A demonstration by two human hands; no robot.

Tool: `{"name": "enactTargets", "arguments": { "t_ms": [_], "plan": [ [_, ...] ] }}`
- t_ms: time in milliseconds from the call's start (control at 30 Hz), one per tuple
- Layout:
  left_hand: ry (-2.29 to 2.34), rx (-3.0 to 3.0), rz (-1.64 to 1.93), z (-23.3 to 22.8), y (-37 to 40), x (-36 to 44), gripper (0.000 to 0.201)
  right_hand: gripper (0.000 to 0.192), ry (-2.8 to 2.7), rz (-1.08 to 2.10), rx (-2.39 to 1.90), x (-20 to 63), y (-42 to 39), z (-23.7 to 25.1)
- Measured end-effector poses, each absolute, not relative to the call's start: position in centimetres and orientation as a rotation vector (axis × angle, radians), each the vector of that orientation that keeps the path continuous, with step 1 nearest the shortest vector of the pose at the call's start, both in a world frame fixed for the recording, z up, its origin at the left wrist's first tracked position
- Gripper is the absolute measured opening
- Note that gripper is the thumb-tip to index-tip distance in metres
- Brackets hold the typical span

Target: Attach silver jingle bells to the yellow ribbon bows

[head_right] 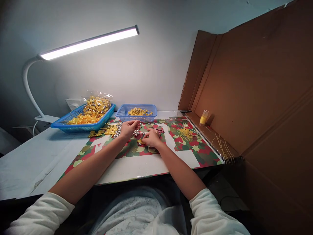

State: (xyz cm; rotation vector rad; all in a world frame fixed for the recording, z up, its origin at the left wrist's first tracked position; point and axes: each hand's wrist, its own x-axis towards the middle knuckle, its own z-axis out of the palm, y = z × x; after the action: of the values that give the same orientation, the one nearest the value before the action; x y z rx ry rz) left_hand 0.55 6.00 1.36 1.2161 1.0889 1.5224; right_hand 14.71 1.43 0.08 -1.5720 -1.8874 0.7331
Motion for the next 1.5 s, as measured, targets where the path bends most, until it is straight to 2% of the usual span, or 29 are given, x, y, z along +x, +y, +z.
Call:
{"name": "enactTargets", "arguments": {
  "t_ms": [233, 367, 533, 800, 900, 1000, 1133, 1233, 1500],
  "plan": [
    [1.121, 1.372, 1.425, 1.1, 5.9, -0.2, 0.038, 0.012, -1.844, 0.712, -1.449, 15.4, 2.0, 0.7],
    [1.124, 1.363, 1.380, 1.1, 5.6, -0.4, 0.040, 0.017, -1.734, 0.409, -1.543, 17.6, 3.4, 1.2],
    [1.121, 1.312, 1.371, 1.3, 5.3, -0.3, 0.041, 0.043, -1.867, 0.227, -1.870, 20.0, 4.0, 0.8],
    [1.041, 1.232, 1.354, 1.8, 5.1, -0.3, 0.049, 0.020, -1.927, 0.229, -1.957, 19.6, 4.1, 0.7],
    [1.007, 1.201, 1.352, 1.8, 5.0, -0.4, 0.050, 0.016, -1.843, 0.361, -1.841, 19.7, 3.9, 1.2],
    [0.999, 1.160, 1.356, 1.8, 5.1, -0.4, 0.047, 0.020, -1.785, 0.511, -1.595, 19.8, 3.3, 1.8],
    [0.991, 1.129, 1.364, 1.9, 5.0, -0.3, 0.043, 0.027, -1.876, 0.512, -1.370, 19.6, 2.1, 2.6],
    [0.973, 1.107, 1.372, 2.1, 4.8, -0.2, 0.040, 0.039, -1.969, 0.534, -1.375, 19.2, 1.4, 2.6],
    [0.939, 1.092, 1.362, 2.4, 4.5, -0.1, 0.036, 0.045, -2.103, 0.351, -1.536, 19.1, 2.0, 1.8]
  ]
}}
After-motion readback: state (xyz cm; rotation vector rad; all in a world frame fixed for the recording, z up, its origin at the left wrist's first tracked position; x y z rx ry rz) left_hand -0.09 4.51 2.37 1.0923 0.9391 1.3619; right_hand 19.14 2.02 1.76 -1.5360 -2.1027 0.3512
